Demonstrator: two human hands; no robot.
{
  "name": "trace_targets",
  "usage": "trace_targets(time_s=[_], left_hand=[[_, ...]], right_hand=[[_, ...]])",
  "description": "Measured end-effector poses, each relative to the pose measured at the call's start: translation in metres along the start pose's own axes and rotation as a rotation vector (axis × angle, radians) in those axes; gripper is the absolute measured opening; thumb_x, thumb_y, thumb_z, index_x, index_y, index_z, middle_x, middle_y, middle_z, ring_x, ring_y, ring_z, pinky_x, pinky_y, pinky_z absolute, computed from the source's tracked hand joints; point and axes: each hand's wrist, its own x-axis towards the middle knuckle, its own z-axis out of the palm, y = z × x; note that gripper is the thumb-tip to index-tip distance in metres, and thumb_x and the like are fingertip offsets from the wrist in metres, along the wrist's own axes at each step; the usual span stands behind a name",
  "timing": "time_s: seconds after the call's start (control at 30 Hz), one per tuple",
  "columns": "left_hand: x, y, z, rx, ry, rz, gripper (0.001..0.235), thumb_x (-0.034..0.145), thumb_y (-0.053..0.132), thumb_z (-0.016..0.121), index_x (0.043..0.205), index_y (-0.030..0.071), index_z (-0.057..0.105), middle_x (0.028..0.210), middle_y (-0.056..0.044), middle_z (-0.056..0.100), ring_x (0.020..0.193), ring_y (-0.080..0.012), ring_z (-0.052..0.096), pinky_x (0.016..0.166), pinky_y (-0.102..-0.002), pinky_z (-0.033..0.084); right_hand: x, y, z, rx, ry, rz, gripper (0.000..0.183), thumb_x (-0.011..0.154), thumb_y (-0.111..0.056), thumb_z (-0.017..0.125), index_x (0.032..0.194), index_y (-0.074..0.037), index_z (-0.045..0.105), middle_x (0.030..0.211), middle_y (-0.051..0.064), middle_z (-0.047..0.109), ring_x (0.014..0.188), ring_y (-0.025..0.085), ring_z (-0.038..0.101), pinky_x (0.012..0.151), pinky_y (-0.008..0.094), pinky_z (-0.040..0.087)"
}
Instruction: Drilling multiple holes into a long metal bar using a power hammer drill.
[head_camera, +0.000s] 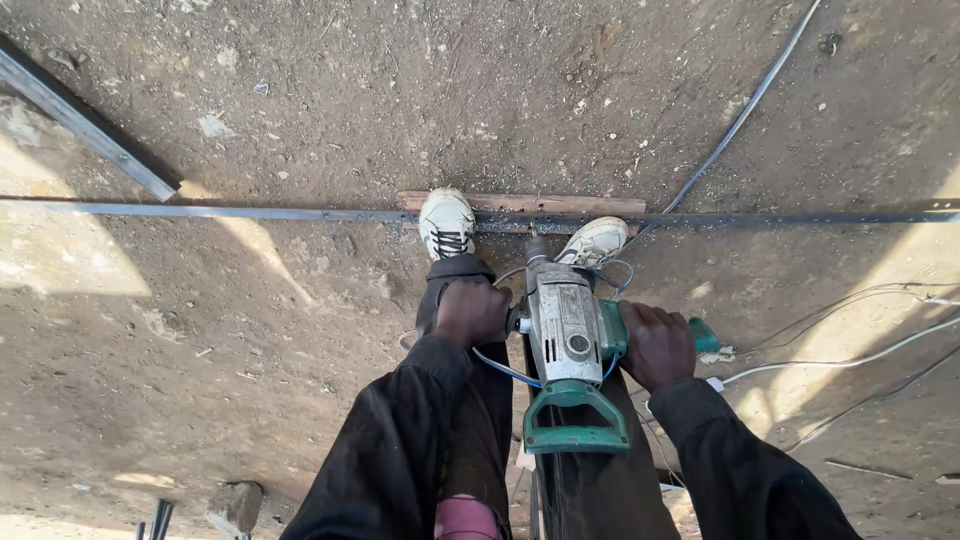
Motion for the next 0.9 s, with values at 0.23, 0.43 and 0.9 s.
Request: trace_targets(time_s=[0.23,0.43,0.9], left_hand=[[0.007,-0.008,-0.023,0.006,0.018,0.094,0.016,0.08,0.027,0.061,0.078,0.018,0.073,0.061,-0.007,0.071,0.062,-0.0305,0.073,0.061,-0.041,0.055],[0.021,-0.019,-0.036,0.067,0.012,0.136,0.017,0.079,0.032,0.06,0.072,0.025,0.074,0.06,-0.002,0.071,0.063,-0.0251,0.074,0.062,-0.038,0.055],[0.02,-0.04,0.019,0.128,-0.202,0.148,0.03,0.085,0.054,0.067,0.066,0.032,0.073,0.059,0.002,0.071,0.054,-0.0206,0.067,0.054,-0.037,0.053]], right_hand=[[-0.01,-0.002,0.028,0.03,-0.012,0.081,0.064,0.082,-0.031,0.078,0.143,-0.013,0.067,0.12,0.015,0.077,0.112,0.037,0.076,0.1,0.054,0.06],[-0.003,-0.015,0.009,0.08,-0.049,0.154,0.061,0.085,-0.028,0.073,0.144,-0.014,0.066,0.122,0.016,0.077,0.113,0.038,0.075,0.102,0.055,0.059],[0.008,-0.023,0.023,-0.19,-0.106,0.074,0.052,0.08,-0.038,0.071,0.126,-0.016,0.067,0.106,0.01,0.075,0.091,0.032,0.079,0.08,0.05,0.064]])
